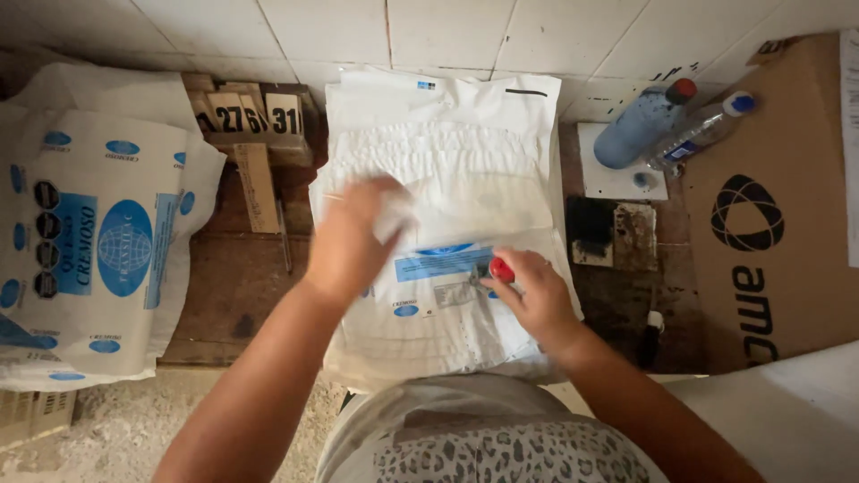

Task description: Labeling plastic cheese bags with a handheld stamp

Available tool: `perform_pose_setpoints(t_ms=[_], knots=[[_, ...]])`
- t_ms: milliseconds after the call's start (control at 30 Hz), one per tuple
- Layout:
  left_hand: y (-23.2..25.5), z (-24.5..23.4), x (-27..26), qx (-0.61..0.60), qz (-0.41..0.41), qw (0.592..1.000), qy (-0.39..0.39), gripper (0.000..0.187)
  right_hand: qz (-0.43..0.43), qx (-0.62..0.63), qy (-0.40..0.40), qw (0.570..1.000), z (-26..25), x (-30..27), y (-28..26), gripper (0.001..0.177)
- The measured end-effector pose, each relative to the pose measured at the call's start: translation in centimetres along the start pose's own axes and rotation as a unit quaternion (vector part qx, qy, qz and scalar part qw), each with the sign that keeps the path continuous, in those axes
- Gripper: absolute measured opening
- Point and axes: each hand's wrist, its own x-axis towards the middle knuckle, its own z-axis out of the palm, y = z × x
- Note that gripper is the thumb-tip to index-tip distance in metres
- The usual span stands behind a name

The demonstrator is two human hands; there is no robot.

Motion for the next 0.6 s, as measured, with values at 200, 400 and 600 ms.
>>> perform_pose_setpoints(t_ms=[200, 400, 600], knots=[[-7.3, 8.3, -5.3, 0.148, 0.208, 0.914, -0.315, 0.06, 0.238, 0.245, 0.022, 0.94, -3.6, 3.3, 1.6, 0.049], [-10.0, 7.6, -4.0, 0.003, 0.152, 0.944, -0.292, 0.014, 0.2, 0.165, 0.095, 0.961, -10.4, 3.1, 0.5, 0.041], [-7.5, 3.2, -3.1, -0.164, 0.025, 0.944, -0.286, 0.022, 0.181, 0.152, 0.092, 0.967, -10.9, 1.5, -4.4, 0.048]])
